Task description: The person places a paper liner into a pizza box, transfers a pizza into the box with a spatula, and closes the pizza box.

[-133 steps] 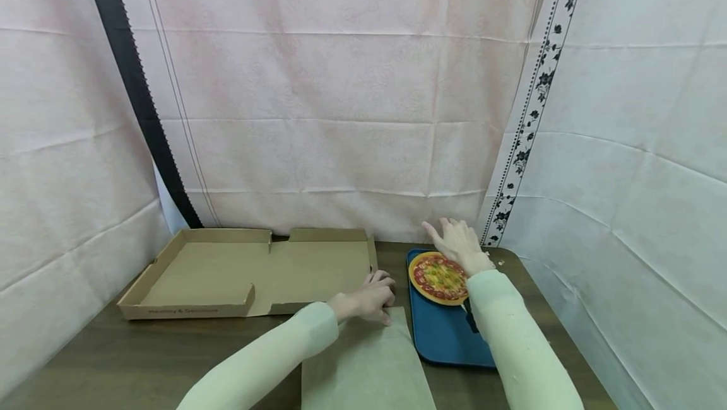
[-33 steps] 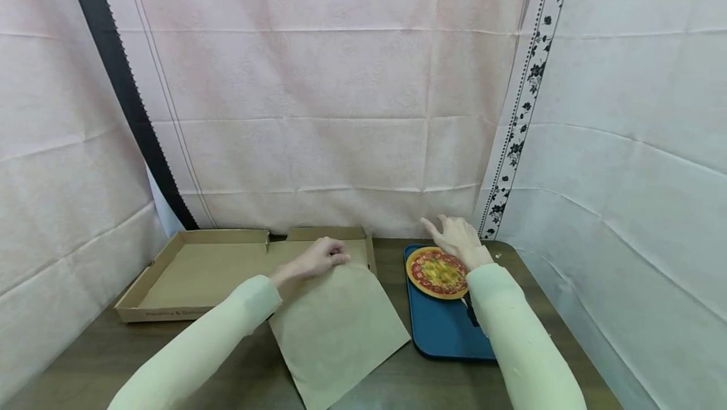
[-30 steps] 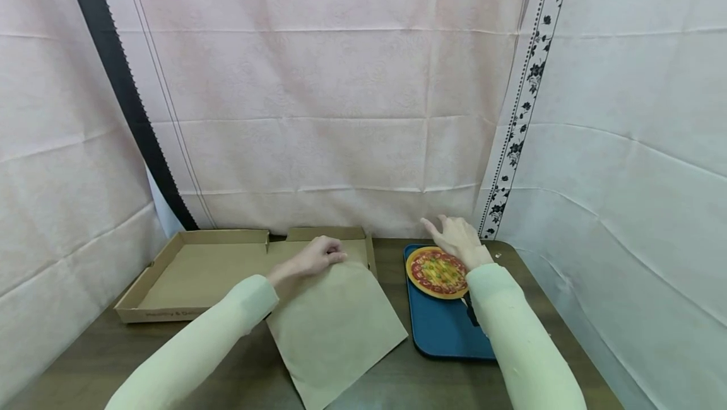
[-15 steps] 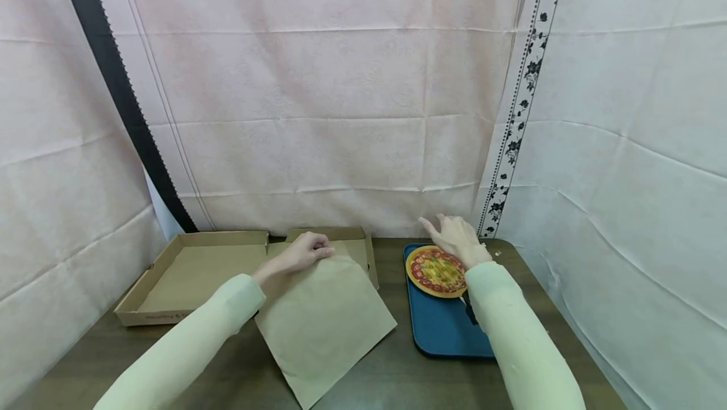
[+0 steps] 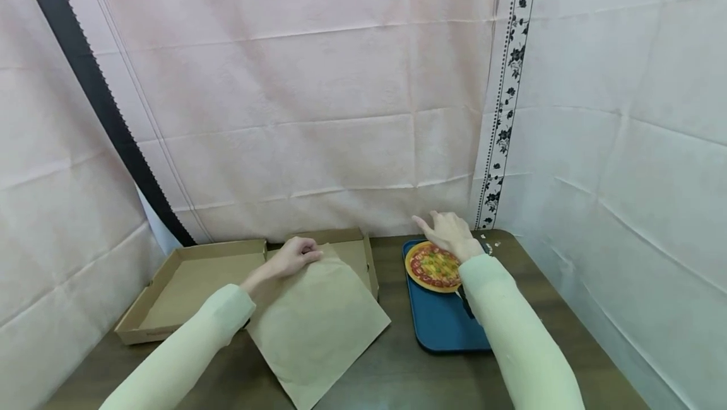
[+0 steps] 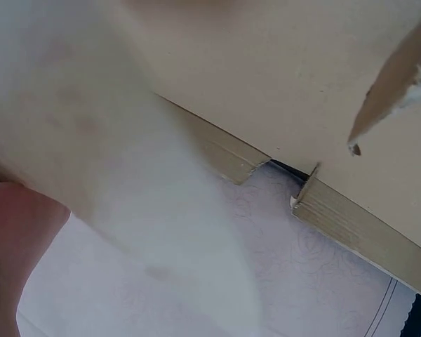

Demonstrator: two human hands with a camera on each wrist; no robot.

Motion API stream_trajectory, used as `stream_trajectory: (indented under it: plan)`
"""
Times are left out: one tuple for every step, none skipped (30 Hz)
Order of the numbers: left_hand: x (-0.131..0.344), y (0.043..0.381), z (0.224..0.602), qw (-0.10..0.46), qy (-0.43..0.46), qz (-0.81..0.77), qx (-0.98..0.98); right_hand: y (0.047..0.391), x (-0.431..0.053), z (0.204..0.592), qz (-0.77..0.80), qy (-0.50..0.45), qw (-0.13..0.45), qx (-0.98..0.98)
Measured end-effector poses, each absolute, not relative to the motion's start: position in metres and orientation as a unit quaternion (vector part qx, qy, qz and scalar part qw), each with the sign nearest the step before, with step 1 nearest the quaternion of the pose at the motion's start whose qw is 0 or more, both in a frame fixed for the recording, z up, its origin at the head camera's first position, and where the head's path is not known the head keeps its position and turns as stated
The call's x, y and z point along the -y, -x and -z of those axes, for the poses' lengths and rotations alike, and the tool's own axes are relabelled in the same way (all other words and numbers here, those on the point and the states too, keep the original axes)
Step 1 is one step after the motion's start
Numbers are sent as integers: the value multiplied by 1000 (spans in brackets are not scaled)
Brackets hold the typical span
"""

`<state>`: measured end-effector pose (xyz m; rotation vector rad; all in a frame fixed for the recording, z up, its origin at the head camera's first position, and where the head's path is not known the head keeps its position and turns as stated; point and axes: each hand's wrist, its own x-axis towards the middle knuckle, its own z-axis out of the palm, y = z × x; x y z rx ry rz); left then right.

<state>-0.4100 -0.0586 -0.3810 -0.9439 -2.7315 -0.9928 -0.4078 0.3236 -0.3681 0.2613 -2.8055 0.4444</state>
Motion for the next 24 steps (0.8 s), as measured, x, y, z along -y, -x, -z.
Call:
stream_trajectory:
  plan:
    - [60,410,382,43,307,324,894,409,-324,369,-151,-92,146,973]
    - [60,410,382,44,304,324,895,409,-324,369,-149,-92,147,973]
    - [61,409,382,44,301,325,895,409,-324,369,-148,-92,148,973]
    - [62,409,382,42,298,327,896,409,-324,370,-149,-91,149,973]
    - [63,409,382,41,296,328,896,409,-324,370,-148,-92,149,973]
    - [64,408,381,41,292,331,896,409,-325,370,-149,-91,149,973]
    - [65,408,380,41,290,333,896,409,-325,370,-149,-90,148,973]
    - [65,408,379,43,288,335,896,409,-326,370,-150,-90,148,973]
    - [66,408,378,46,287,334,896,409,-327,371,-151,-90,147,973]
    - [68,409,377,49,287,334,896,409,-327,370,-150,-90,146,974]
    - [69,409,376,53,284,335,897,408,-327,369,-150,-90,145,974]
    - [71,410,375,55,279,335,898,408,-327,368,-151,-89,142,974]
    - [73,410,375,58,277,335,899,407,-327,367,-152,-89,141,974]
    - [75,411,374,61,276,333,899,407,-327,366,-152,-89,139,974]
    - [77,412,374,63,275,334,900,406,-328,366,-153,-88,138,975]
    - [79,413,374,67,274,333,900,406,-328,366,-152,-88,137,975]
    - [82,414,373,70,273,333,900,405,-328,365,-151,-88,138,975]
    - [85,415,373,73,274,334,899,405,-328,365,-150,-88,139,975]
    - [87,416,373,76,275,336,898,405,-328,365,-149,-88,140,975]
    - [90,416,373,80,275,336,897,405,-328,365,-148,-88,141,975]
    - [93,417,373,79,272,341,896,406,-328,365,-148,-88,141,975]
    - [97,418,373,83,272,343,895,406,-328,365,-148,-88,142,975]
    - [100,419,372,84,270,347,894,406,-328,365,-147,-88,143,975]
    - [104,419,372,86,268,351,893,406,-328,365,-147,-88,143,975]
